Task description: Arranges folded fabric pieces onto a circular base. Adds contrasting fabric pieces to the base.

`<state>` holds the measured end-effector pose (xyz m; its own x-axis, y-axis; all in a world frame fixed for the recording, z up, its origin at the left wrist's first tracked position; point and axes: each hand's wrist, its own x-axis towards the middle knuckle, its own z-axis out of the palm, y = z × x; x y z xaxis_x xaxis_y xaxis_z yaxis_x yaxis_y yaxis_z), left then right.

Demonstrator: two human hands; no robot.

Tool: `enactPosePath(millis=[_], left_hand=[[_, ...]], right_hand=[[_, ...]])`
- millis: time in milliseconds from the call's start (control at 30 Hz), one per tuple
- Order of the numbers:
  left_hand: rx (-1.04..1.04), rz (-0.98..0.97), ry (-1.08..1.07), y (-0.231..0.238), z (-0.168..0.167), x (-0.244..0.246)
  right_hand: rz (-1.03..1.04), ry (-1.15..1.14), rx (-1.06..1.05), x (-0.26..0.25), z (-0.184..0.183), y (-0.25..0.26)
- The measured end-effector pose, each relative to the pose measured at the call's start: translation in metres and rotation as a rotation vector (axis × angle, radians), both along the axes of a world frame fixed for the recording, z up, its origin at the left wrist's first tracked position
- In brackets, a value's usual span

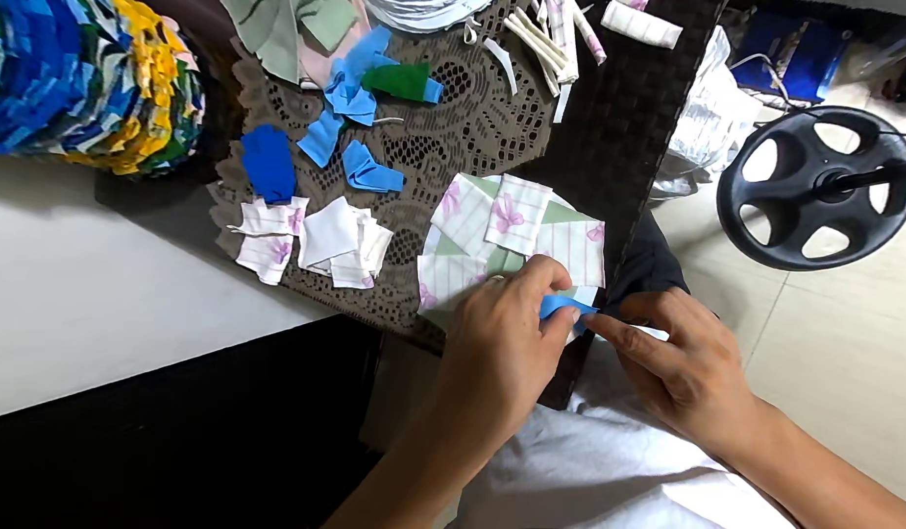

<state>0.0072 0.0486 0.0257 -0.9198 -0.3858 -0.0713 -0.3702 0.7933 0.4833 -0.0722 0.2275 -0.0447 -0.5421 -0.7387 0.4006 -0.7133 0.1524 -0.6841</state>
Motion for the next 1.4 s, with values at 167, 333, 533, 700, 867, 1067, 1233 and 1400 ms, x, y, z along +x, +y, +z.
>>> enactPosePath(millis=[167, 333, 533, 700, 867, 1067, 1233, 1400], left_hand=[[-0.002, 0.010, -0.017, 0.001, 0.001, -0.001], [-0.014, 0.000, 0.000, 0.002, 0.000, -0.001], [-0.025, 0.001, 0.007, 0.002, -0.001, -0.001], [-0.032, 0.011, -0.019, 0.004, 0.002, -0.002], [-0.041, 0.018, 0.015, -0.006, 0.006, 0.002], [-0.165, 0.083, -0.004, -0.018, 0.007, 0.004], [-0.262, 0.077, 0.094, -0.011, 0.004, 0.000], [-0.271, -0.129, 0.143, -0.006, -0.024, -0.008]], right_hand=[[0.004, -0.004, -0.003, -0.001, 0.000, 0.001], [-0.020, -0.029, -0.038, 0.001, 0.002, 0.002], [0.013, 0.170, -0.089, 0.004, 0.005, 0.000], [0.034, 0.241, -0.054, 0.005, 0.002, -0.006], [0.041, 0.256, -0.044, 0.004, 0.001, -0.007], [0.032, 0.261, -0.032, 0.004, 0.001, -0.007], [0.026, 0.272, -0.014, 0.004, 0.003, -0.007], [0.014, 0.286, -0.015, 0.003, 0.003, -0.009]])
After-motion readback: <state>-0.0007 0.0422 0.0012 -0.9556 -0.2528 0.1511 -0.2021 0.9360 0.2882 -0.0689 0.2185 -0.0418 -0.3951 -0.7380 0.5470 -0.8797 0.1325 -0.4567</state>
